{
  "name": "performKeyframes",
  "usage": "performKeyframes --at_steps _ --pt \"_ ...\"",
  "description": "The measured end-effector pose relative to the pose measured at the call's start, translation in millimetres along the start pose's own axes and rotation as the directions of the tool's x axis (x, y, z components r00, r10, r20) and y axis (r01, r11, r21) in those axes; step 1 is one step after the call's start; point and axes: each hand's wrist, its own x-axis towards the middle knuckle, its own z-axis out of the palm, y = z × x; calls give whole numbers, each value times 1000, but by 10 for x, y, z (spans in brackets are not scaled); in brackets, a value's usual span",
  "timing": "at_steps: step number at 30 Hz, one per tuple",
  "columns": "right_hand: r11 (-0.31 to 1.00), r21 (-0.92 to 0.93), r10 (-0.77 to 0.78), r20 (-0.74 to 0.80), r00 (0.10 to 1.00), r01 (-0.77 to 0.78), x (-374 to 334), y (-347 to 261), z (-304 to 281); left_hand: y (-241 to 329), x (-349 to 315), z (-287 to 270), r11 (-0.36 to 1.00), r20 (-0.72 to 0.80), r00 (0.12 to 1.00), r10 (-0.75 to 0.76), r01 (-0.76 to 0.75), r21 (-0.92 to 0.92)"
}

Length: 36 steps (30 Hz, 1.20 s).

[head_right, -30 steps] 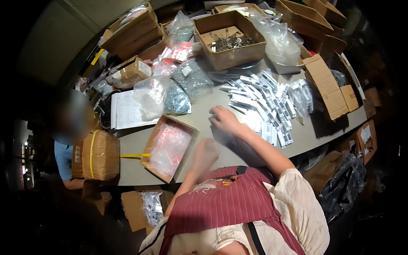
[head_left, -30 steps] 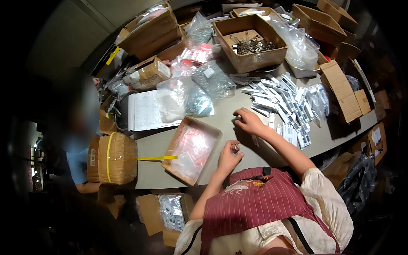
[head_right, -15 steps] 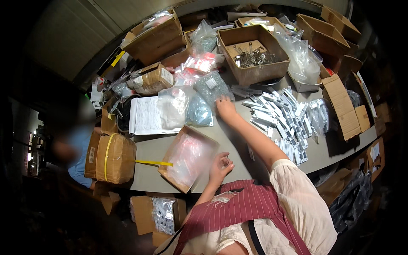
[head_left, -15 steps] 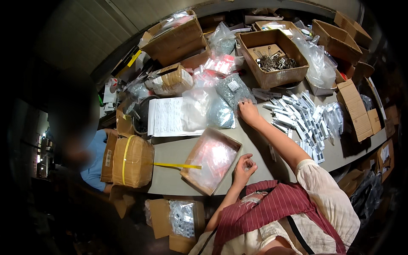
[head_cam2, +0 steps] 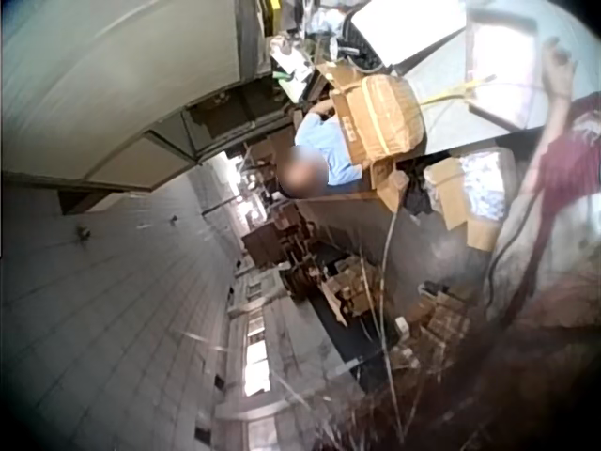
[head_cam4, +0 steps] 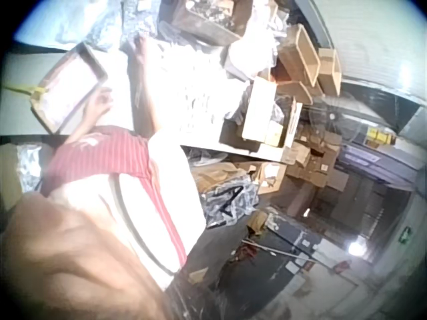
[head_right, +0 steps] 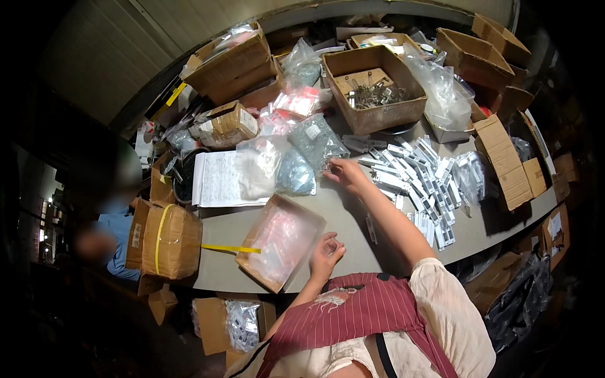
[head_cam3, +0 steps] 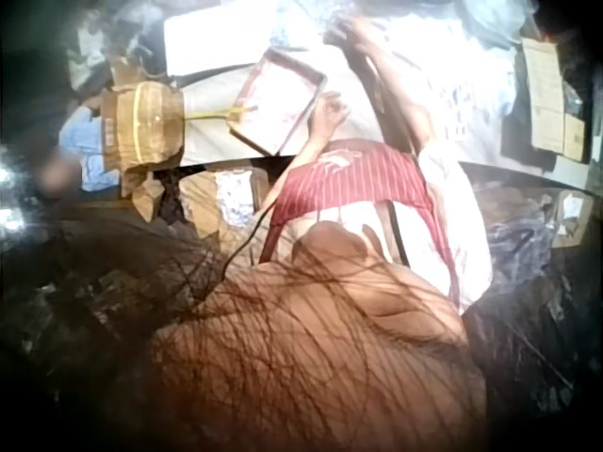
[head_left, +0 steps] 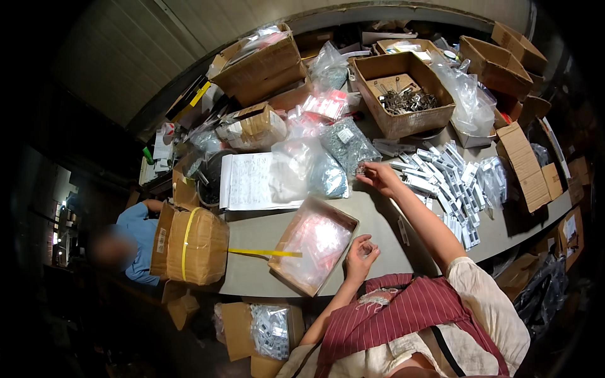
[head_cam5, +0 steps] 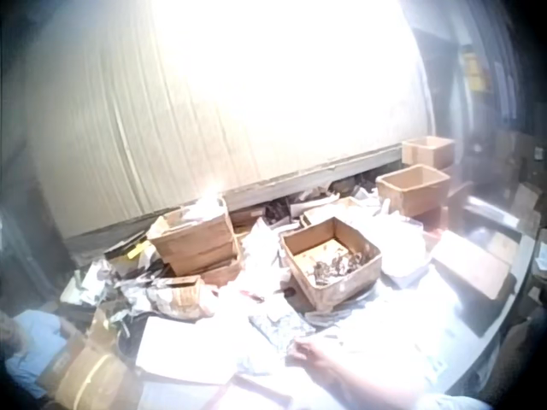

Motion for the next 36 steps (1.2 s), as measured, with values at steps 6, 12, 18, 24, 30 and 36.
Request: performKeyframes --at_steps 6,12,18,24,30,36 --pt "993 -41 112 49 993 -110 -189 -79 -58 11 -5 -11 997 -34 996 -80 80 -7" --pt "996 -90 29 95 995 -20 -333 -80 -95 99 -5 20 996 -64 994 -90 88 -27" --pt "988 -150 -13 48 999 20 -325 -37 -177 77 -20 31 998 -83 995 -64 61 -29" --pt "959 -281 -26 -34 999 15 -334 -63 -226 134 -11 43 999 -88 995 -40 43 32" --pt "987 -157 -35 24 999 38 -402 -100 -249 220 -12 71 993 -78 996 -46 54 101" --pt "983 -178 -40 33 999 45 -581 -155 -58 244 -13 59 994 -77 996 -51 58 90"
